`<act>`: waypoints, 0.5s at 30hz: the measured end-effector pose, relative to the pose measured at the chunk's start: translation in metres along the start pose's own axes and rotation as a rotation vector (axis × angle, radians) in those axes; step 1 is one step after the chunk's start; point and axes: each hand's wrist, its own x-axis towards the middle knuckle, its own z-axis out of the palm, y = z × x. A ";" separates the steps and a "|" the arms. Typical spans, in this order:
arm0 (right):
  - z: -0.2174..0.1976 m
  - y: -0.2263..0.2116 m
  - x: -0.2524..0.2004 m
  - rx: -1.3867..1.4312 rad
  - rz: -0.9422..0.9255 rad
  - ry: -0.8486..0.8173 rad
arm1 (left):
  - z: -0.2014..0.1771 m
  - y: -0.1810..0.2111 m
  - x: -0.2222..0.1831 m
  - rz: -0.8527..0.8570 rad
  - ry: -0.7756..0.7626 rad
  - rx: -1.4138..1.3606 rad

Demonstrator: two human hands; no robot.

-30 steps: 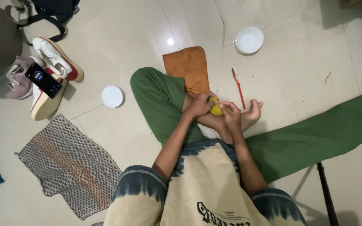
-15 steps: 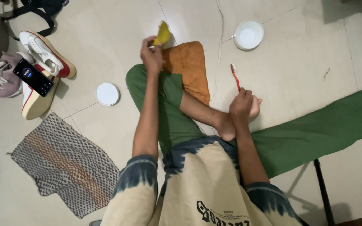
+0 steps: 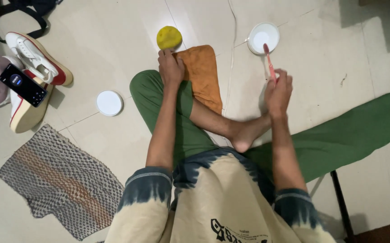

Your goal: Cleaning a yellow shoe component using a toothbrush and cleaning solution while sitting on the floor.

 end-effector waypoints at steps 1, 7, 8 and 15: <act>-0.002 0.001 0.013 -0.004 0.001 0.003 | -0.004 0.006 -0.001 0.002 -0.002 -0.005; 0.013 0.028 0.078 -0.335 0.003 -0.111 | -0.013 0.018 -0.001 -0.018 0.053 0.080; 0.020 0.036 0.084 -0.417 0.010 -0.139 | -0.009 0.014 0.001 0.007 0.022 0.133; 0.013 -0.005 0.086 -0.449 0.075 -0.287 | 0.011 -0.002 0.010 0.019 -0.010 0.244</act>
